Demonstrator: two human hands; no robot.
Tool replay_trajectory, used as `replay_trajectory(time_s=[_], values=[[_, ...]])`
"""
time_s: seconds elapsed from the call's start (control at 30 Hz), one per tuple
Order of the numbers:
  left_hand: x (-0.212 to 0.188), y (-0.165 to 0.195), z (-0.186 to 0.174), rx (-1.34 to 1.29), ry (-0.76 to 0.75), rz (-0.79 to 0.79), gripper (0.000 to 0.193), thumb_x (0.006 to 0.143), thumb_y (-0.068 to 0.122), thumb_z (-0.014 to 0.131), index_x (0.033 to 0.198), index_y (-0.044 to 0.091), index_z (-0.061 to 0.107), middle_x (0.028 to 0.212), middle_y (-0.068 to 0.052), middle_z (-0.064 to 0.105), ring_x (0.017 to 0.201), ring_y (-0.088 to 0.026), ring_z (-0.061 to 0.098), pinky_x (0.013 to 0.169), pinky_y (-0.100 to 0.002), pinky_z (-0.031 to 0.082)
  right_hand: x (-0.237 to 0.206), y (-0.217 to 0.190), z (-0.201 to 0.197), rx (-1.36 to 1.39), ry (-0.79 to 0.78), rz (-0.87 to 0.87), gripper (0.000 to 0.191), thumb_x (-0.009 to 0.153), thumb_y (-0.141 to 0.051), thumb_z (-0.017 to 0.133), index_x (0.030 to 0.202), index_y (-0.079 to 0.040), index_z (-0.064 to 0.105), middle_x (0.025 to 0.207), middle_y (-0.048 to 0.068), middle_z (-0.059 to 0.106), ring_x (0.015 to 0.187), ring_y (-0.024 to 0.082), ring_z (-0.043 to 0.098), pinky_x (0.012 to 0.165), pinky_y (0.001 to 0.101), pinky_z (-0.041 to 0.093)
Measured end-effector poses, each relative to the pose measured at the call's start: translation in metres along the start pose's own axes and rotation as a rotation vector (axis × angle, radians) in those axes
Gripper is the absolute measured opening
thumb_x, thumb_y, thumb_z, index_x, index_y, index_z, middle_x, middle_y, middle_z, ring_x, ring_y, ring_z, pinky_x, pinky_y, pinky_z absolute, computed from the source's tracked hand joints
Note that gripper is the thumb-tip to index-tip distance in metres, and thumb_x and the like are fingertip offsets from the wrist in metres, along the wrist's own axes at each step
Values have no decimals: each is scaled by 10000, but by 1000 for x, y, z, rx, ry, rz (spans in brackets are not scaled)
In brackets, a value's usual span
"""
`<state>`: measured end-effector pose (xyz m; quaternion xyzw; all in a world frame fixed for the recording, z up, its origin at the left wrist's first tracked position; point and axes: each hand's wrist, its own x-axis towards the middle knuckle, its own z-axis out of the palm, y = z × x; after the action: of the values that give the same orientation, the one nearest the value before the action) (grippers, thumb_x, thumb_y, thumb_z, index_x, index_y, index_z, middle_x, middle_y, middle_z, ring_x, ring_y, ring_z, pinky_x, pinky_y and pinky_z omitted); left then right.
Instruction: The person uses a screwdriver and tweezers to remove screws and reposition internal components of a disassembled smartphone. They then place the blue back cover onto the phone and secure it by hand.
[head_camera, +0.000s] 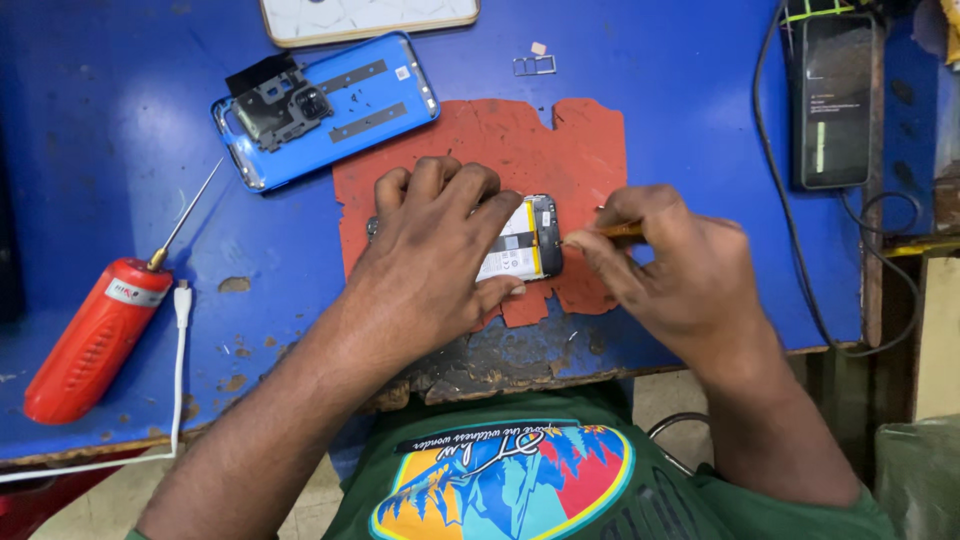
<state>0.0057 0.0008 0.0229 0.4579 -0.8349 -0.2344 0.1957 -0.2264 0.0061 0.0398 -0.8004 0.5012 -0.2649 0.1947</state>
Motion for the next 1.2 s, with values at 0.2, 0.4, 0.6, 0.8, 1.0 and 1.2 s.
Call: replay_trajectory(time_s=[0.2,0.4,0.6,0.8,1.0,1.2], values=[[0,-1,0,11,19,9,776,642,386,902,1275,19,645,1201,-117,584,1185,-315,490,1006,-517,326,4,-7,-2,-66,-35,-23,303,897,-73,874,970,-49,580,876,115,758,729,192,756,646,304,607],[-2,-1,-1,6,6,2,766,650,378,896,1281,24,645,1192,-109,587,1170,-303,500,996,-503,335,3,-5,-3,42,-72,-157,280,911,-10,798,1087,-40,581,1010,119,767,884,215,787,735,293,631],[-1,-1,-2,17,29,23,748,662,387,885,1266,13,651,1176,-121,588,1150,-310,510,985,-506,335,4,-4,-6,93,-100,-145,370,877,12,811,1154,19,566,1061,160,738,950,236,774,806,305,641],[-1,-3,-1,18,37,37,710,678,403,875,1232,13,662,1151,-126,593,1142,-321,517,980,-514,342,45,-3,9,696,121,1,317,1078,157,614,1251,-40,435,1161,117,683,1126,195,735,1046,313,630],[-1,-6,-1,16,30,37,670,704,419,862,1218,31,675,1158,-120,593,1129,-319,512,931,-502,356,114,-10,62,685,-19,-198,350,1047,214,582,1246,5,383,1185,151,636,1185,244,704,1080,361,624],[0,-9,-1,33,67,62,651,683,439,861,1154,27,681,1191,-119,609,1203,-316,499,893,-504,348,136,-19,89,518,-147,-264,331,1039,168,628,1228,3,412,1177,116,682,1183,186,757,1010,300,668]])
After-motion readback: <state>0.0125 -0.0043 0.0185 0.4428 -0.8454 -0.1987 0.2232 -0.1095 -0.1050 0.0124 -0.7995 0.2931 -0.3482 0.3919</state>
